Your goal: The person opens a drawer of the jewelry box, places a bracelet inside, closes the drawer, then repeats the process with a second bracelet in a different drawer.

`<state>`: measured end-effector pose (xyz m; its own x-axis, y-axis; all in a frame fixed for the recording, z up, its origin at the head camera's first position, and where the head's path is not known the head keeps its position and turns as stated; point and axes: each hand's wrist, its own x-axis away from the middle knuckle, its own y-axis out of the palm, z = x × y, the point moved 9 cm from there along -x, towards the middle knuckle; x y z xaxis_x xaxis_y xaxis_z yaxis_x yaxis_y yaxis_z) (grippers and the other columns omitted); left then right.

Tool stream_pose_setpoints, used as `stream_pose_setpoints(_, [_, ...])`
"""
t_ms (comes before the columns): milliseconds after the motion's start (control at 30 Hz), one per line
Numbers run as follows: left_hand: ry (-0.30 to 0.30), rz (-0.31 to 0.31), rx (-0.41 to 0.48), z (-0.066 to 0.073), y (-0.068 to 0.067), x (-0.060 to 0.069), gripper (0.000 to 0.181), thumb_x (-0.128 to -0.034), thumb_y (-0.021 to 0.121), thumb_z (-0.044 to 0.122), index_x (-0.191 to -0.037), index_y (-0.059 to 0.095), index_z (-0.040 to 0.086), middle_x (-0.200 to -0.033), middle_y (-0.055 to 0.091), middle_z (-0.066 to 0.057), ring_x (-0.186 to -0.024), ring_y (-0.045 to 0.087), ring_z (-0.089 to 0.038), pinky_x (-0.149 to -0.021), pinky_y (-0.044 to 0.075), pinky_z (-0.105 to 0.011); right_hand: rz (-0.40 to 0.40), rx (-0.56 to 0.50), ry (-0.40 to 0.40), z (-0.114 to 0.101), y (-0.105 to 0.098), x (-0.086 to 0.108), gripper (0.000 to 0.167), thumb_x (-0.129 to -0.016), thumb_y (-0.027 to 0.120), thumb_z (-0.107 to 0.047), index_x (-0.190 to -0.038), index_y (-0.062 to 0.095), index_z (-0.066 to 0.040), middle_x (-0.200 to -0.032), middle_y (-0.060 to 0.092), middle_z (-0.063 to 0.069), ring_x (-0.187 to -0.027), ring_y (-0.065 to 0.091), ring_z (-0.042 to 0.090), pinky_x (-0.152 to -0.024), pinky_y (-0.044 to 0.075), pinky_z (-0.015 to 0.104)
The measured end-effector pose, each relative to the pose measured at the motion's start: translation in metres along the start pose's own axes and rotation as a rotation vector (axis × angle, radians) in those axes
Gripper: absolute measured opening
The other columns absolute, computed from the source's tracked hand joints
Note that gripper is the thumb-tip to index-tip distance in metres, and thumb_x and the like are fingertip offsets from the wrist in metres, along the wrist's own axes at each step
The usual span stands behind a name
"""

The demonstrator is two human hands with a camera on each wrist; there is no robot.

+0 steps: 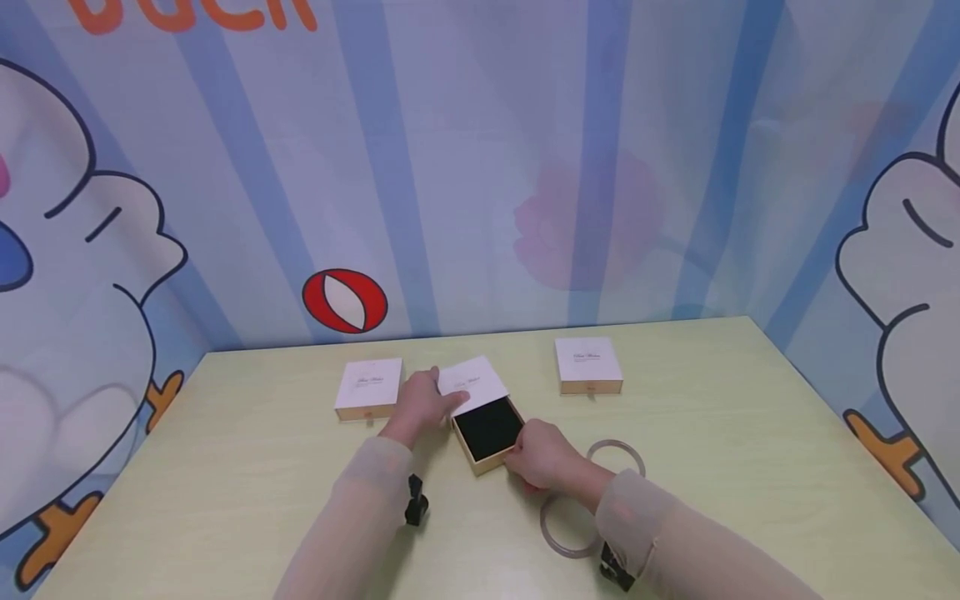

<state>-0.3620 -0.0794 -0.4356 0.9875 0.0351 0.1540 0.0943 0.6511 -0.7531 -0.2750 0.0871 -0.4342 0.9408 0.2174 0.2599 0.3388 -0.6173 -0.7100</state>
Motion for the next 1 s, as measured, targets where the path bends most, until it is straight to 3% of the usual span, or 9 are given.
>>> stream_pose_setpoints(433, [-0.016,-0.004,0.008,0.0,-0.001,0.0,0.077,-0.0863,0.068,0.036,-0.145,0.033,0.0,-0.146,0.04,-0.018,-0.131,0.041,-0.03,-0.112,0.033,-0.042,-0.016,0.014,-0.011,0.0,-0.002,-0.001,0.03,-0.088,0.062,-0.013,-0.06,0.061,-0.004,-0.045,0.047,-0.001,-0.045,0.043,0.01,-0.043,0.031,0.019])
stream_pose_setpoints(767, [-0.027,-0.011,0.02,-0.001,-0.001,0.001,0.078,-0.0862,0.068,0.036,-0.145,0.033,0.0,-0.147,0.039,-0.018,-0.131,0.041,-0.03,-0.112,0.032,-0.043,0.052,0.224,-0.161,-0.01,-0.005,-0.002,0.02,-0.087,0.065,-0.014,-0.068,0.069,-0.01,-0.059,0.055,-0.004,-0.057,0.046,0.01,-0.053,0.037,0.023])
stream_pose_setpoints(1000, [-0.026,-0.01,0.008,-0.002,0.001,0.0,0.078,-0.0861,0.068,0.037,-0.145,0.033,0.0,-0.147,0.04,-0.018,-0.131,0.041,-0.029,-0.112,0.032,-0.042,0.013,0.324,-0.179,-0.012,0.0,0.004,0.025,-0.09,0.063,-0.018,-0.066,0.067,-0.014,-0.057,0.053,-0.005,-0.054,0.045,0.01,-0.05,0.036,0.023])
